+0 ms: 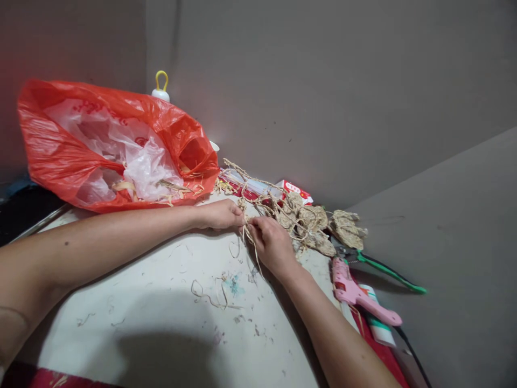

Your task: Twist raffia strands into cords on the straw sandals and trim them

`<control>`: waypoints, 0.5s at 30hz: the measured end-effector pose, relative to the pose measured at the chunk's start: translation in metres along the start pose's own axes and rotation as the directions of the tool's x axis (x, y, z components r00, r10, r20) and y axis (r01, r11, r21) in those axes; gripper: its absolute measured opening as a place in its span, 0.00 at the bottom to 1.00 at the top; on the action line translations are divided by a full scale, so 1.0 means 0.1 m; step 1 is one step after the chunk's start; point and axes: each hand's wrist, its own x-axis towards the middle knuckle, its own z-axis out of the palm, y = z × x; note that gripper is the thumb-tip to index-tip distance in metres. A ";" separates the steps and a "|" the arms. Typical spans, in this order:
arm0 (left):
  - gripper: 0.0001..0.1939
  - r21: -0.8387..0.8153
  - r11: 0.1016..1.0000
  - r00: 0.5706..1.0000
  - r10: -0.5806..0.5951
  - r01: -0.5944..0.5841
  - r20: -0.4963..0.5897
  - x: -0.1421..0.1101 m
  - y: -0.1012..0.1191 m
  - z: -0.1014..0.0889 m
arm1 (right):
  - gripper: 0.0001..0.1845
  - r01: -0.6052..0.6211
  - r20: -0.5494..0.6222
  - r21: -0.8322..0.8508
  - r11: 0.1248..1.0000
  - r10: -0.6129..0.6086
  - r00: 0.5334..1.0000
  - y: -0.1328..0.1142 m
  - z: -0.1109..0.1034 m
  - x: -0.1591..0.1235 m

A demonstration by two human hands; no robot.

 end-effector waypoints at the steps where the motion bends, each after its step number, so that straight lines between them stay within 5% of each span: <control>1: 0.10 -0.007 1.000 1.000 -0.003 0.003 -0.001 0.00 0.00 0.00 | 0.10 -0.015 -0.009 0.020 1.000 0.015 1.000 0.00 0.00 0.00; 10: 0.11 -0.083 0.996 0.999 0.010 -0.007 0.037 -0.03 0.07 -0.01 | 0.09 -0.235 0.086 0.270 0.934 0.220 0.972 -0.05 -0.03 0.04; 15: 0.10 -0.075 0.997 1.000 0.022 -0.021 0.014 -0.05 0.08 0.00 | 0.11 -0.542 0.421 0.602 0.587 0.344 0.840 -0.03 -0.14 0.05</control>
